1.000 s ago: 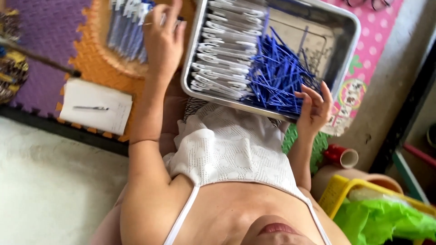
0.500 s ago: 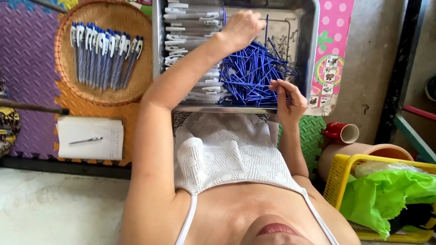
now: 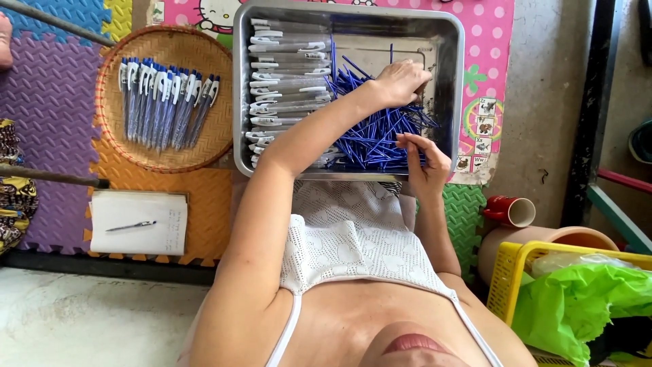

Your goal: Assembling ballpoint pens by inserting ink refills into plastic barrels and organizing them in a tray.

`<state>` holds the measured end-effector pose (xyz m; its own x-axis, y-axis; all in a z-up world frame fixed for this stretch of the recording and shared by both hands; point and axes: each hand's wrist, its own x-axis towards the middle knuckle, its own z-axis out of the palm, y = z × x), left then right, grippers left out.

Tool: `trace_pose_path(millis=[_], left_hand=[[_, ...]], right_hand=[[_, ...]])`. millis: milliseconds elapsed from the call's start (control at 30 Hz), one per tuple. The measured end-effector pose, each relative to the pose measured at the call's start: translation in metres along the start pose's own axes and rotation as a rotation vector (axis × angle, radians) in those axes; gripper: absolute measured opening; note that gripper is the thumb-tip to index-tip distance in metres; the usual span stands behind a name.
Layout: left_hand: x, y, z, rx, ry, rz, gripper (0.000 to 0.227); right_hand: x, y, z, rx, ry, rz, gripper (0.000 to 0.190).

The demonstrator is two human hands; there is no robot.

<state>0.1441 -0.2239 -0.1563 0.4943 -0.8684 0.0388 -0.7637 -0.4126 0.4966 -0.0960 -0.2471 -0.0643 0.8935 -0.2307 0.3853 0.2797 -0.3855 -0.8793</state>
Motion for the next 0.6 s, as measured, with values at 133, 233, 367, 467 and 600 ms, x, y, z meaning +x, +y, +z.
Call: trace_pose_path(millis=[133,233,367,467,600], left_hand=[[-0.007,0.010,-0.024,-0.208,0.093,0.013,0.023],[-0.013,0.009,-0.037,-0.311,0.233,0.116,0.020],[-0.041,0.007,-0.069,-0.416,0.333,0.214,0.030],[-0.070,-0.008,-0.081,-0.393,0.349,0.192,0.029],[-0.139,-0.011,-0.116,-0.417,0.554,0.194,0.036]], right_hand=[[0.001,-0.004,0.000,-0.017,-0.009,0.005,0.020],[0.003,-0.005,0.001,-0.002,-0.022,0.002,0.020],[0.004,-0.008,0.001,-0.011,-0.022,0.004,0.020],[0.006,-0.012,0.000,-0.038,-0.053,0.011,0.022],[0.013,0.016,-0.012,0.007,-0.130,-0.021,0.026]])
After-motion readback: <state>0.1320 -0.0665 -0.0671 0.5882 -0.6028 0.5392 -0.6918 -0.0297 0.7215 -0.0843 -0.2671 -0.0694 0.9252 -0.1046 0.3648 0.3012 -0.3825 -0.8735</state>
